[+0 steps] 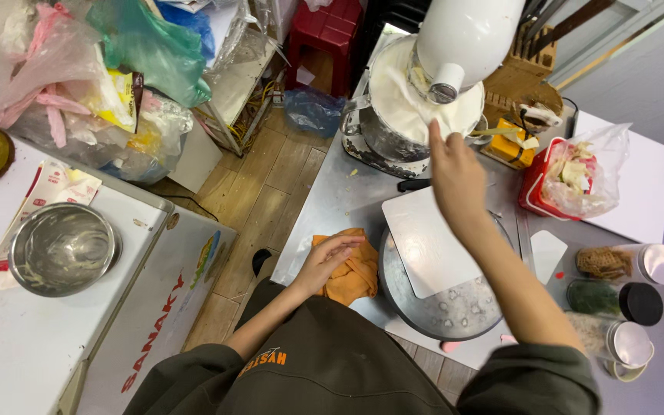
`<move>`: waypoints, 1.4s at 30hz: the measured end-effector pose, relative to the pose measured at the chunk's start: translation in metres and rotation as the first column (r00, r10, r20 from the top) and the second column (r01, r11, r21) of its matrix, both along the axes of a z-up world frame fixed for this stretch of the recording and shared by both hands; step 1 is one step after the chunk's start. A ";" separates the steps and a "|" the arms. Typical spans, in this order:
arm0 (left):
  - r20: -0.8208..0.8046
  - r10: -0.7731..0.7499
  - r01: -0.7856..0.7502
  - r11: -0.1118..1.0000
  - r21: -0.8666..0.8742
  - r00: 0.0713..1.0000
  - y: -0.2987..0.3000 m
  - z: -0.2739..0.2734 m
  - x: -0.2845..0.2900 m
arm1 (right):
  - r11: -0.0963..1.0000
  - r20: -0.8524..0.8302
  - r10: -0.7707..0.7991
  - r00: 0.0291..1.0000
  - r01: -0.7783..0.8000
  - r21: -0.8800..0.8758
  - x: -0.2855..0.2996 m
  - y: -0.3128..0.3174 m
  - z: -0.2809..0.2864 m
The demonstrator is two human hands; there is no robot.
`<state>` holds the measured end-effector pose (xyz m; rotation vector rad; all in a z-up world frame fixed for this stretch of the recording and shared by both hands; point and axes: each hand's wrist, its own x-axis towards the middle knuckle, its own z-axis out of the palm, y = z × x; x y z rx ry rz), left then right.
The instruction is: The person prepares a cake by scraping whipped cream from a bowl, applying it to cake layers using a spatula, and cleaning the tools with a cloth.
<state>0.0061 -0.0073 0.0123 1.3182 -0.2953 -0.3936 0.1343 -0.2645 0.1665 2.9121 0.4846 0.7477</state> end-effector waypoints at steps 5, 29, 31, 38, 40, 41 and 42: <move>0.000 0.043 -0.043 0.998 0.042 0.999 0.007 -0.004 -0.009 | 0.991 -0.078 -0.130 0.988 0.128 -0.026 0.073 0.041 -0.050; -0.008 0.061 -0.061 0.997 0.047 0.998 0.018 -0.001 -0.015 | 0.994 -0.395 0.049 0.917 -0.004 0.114 0.031 -0.148 -0.012; -0.002 0.066 -0.066 0.996 0.062 0.998 0.019 -0.001 -0.015 | 0.975 -0.499 0.076 0.864 0.040 0.217 0.027 -0.143 -0.015; -0.014 0.040 -0.039 0.995 0.090 0.999 0.012 -0.003 -0.016 | 0.982 -0.570 0.020 0.822 0.090 0.165 -0.035 -0.098 0.017; -0.004 0.038 -0.037 0.996 0.081 0.999 0.010 -0.002 -0.016 | 0.983 -0.568 0.019 0.823 0.089 0.163 -0.055 -0.099 0.040; 0.005 0.038 -0.038 0.997 0.073 0.999 0.010 -0.001 -0.014 | 0.983 -0.566 0.020 0.824 0.086 0.161 -0.060 -0.101 0.050; 0.007 0.037 -0.037 0.997 0.074 0.999 0.010 -0.001 -0.013 | 0.983 -0.564 0.021 0.825 0.087 0.163 -0.063 -0.106 0.058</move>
